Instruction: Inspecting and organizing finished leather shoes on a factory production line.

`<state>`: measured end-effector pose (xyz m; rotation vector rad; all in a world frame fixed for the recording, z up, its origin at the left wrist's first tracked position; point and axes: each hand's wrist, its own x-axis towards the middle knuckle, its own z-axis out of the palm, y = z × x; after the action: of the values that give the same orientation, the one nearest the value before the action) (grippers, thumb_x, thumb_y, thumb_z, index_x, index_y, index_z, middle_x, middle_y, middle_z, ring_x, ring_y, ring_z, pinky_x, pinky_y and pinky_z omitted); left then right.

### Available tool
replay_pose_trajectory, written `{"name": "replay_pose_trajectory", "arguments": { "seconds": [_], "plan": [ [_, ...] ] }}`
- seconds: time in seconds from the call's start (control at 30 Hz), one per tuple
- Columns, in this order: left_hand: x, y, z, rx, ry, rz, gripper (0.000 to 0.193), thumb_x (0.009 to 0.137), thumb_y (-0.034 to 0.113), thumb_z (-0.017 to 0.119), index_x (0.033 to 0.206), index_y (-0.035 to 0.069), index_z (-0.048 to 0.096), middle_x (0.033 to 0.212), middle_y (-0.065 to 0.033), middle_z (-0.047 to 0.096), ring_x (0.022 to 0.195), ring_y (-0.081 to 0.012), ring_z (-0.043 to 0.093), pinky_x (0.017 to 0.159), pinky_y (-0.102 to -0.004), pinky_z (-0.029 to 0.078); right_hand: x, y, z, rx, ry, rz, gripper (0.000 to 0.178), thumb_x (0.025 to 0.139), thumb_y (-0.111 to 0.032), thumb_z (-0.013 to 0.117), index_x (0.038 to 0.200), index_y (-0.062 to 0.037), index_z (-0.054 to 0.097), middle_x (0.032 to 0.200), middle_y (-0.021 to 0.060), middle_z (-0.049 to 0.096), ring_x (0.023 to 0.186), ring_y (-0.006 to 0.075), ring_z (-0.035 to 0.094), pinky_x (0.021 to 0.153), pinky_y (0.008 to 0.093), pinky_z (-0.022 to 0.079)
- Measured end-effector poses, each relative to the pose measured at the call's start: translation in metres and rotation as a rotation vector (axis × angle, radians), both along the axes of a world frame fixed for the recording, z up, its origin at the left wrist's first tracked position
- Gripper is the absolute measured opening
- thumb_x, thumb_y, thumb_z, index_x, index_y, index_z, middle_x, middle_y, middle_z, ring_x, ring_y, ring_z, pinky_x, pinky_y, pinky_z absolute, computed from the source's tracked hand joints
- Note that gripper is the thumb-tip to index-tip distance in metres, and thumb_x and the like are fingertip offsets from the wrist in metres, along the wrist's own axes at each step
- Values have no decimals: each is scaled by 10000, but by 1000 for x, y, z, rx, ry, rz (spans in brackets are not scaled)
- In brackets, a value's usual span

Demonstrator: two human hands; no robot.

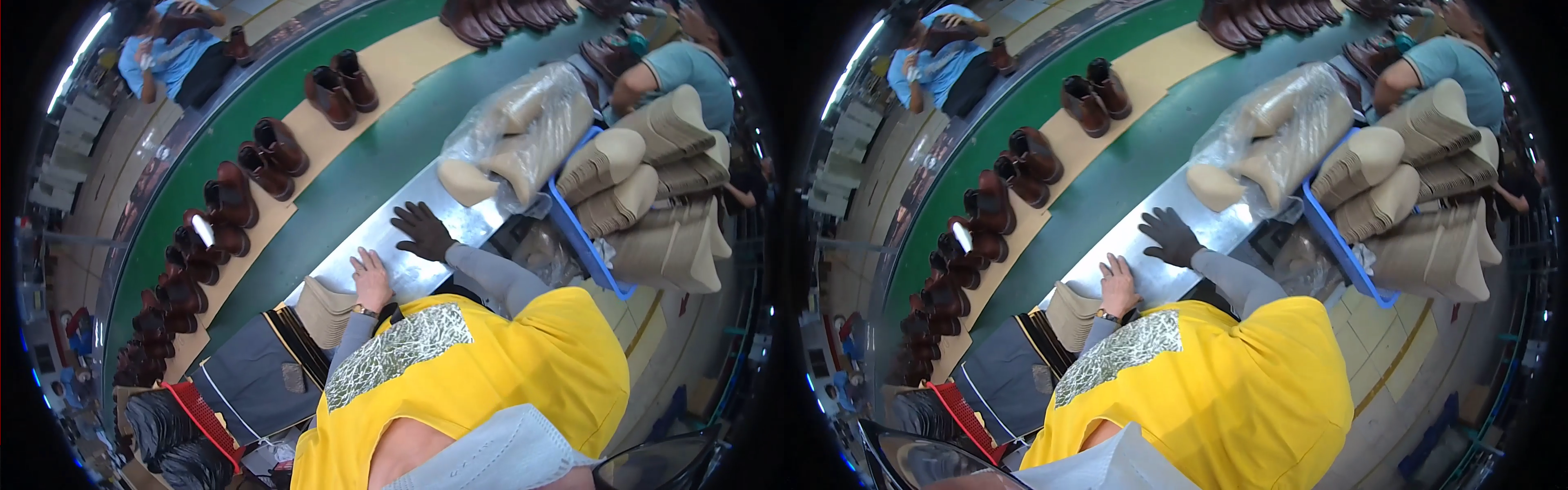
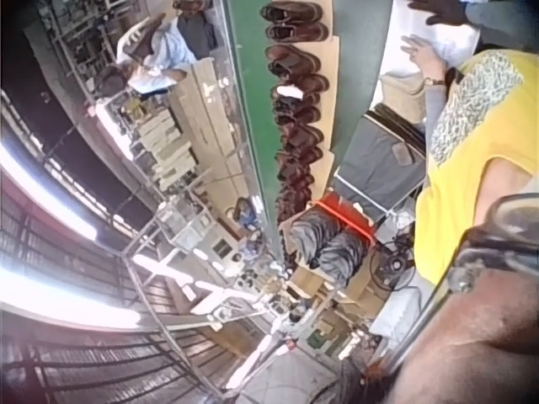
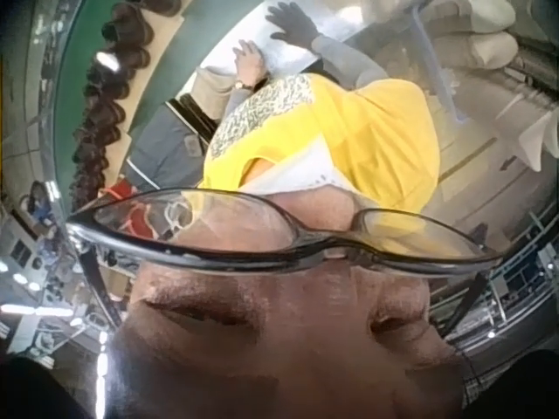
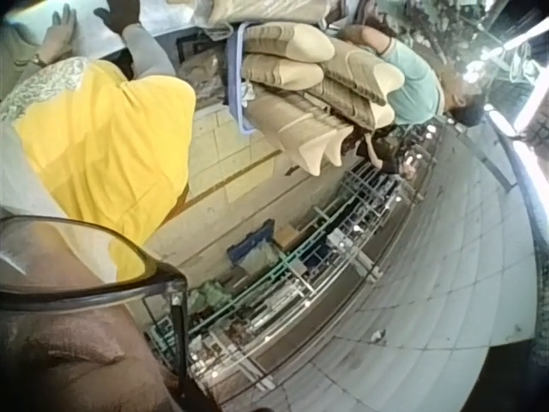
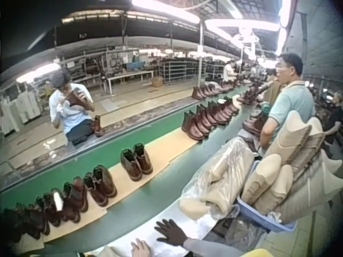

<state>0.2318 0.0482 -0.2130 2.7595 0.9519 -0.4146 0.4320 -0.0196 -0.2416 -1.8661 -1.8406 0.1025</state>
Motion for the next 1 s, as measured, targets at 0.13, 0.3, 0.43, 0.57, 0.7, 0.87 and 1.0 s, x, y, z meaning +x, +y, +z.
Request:
{"name": "replay_pose_trajectory", "arguments": {
  "seconds": [0.13,0.3,0.43,0.57,0.7,0.87,1.0],
  "plan": [
    [-2,-5,-34,120,-45,-28,1136,508,307,886,1378,-98,278,1437,-355,217,1249,-572,329,890,-507,493,-1,-4,-1,-85,-55,-59,610,818,-450,622,1311,-109,504,1411,149,419,1316,385,348,1100,531,219],
    [-3,-8,-16,65,-111,-27,757,710,125,642,1367,-93,337,1406,-355,299,1216,-566,386,835,-492,500,1,13,15,-154,26,-66,540,828,-427,628,1238,-82,558,1353,151,479,1268,372,408,1065,486,292],
    [2,-8,1,41,-149,-9,770,716,86,631,1409,11,304,1369,-384,319,1176,-583,408,843,-515,494,52,83,38,109,117,-155,521,843,-469,612,1180,-73,589,1270,139,542,1165,315,504,989,432,390],
    [12,-7,8,51,-84,32,709,722,45,603,1378,27,334,1334,-393,344,1155,-576,417,842,-513,499,155,163,98,291,224,-355,464,858,-450,602,1132,-76,598,1198,136,574,1102,320,540,941,423,426],
    [14,-7,12,-26,-150,120,761,670,36,664,1369,62,366,1341,-371,337,1190,-580,375,908,-499,473,283,219,112,324,232,-504,498,818,-471,645,1123,-80,602,1148,153,592,1048,330,567,906,426,448],
    [28,-16,5,-91,-42,286,833,628,52,720,1380,76,364,1418,-360,220,1252,-602,274,1028,-527,367,456,258,88,125,29,-693,726,736,-509,699,1301,-113,473,1315,160,477,1165,347,493,943,468,428],
    [15,-22,-4,-158,13,338,839,674,177,716,1416,96,331,1443,-357,176,1270,-613,224,1039,-547,344,533,285,91,-209,-48,-849,1003,665,-441,780,1458,-226,204,1477,137,252,1216,443,425,930,530,424]
  ]
}}
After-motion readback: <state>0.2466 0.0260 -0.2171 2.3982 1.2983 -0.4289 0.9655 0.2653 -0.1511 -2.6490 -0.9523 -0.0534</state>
